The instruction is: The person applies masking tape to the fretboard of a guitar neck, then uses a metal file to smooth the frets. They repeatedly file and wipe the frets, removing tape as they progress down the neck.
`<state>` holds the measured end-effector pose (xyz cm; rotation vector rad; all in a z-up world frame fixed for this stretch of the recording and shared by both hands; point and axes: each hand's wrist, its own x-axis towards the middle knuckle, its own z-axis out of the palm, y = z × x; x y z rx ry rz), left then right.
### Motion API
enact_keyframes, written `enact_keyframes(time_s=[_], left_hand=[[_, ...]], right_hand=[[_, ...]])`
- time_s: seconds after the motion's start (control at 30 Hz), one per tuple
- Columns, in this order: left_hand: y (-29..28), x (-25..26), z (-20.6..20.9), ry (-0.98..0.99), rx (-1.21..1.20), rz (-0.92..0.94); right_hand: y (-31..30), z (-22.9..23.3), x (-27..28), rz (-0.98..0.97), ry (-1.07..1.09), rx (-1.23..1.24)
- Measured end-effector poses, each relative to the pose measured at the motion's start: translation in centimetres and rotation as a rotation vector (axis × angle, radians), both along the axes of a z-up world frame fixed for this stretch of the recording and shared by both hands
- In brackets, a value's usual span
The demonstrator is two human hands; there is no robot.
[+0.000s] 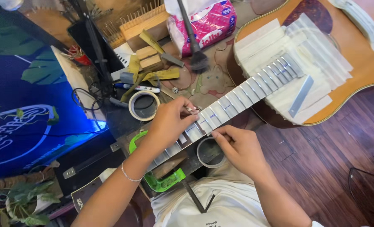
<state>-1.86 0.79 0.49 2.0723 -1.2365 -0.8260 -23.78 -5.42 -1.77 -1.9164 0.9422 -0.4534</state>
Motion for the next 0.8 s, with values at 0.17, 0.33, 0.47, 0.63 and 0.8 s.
enact_keyframes(time_s=[0.17, 0.33, 0.47, 0.63, 0.8], left_hand=[[0.2, 0.8, 0.6, 0.027, -0.025, -0.062], [-0.1, 0.9, 0.1, 0.031, 0.003, -0.098], [-0.1, -0.1, 0.6, 0.055, 0.068, -0.110], [-0.3, -0.4, 0.8, 0.032, 0.128, -0.147], [-0.2, 1.8, -0.6, -0.181, -0.254, -0.102]], right_hand=[[0.1, -1.8, 0.5, -0.012, 0.025, 0.100], [-0.4, -7.4, 1.0, -0.066, -0.274, 0.489], [-1.0, -11.7, 1.1, -0.044, -0.488, 0.376], [-2.7, -12.6, 1.4, 0.044, -0.596, 0.151], [-2.6, -10.6, 0.6, 0.067, -0.430, -0.047]])
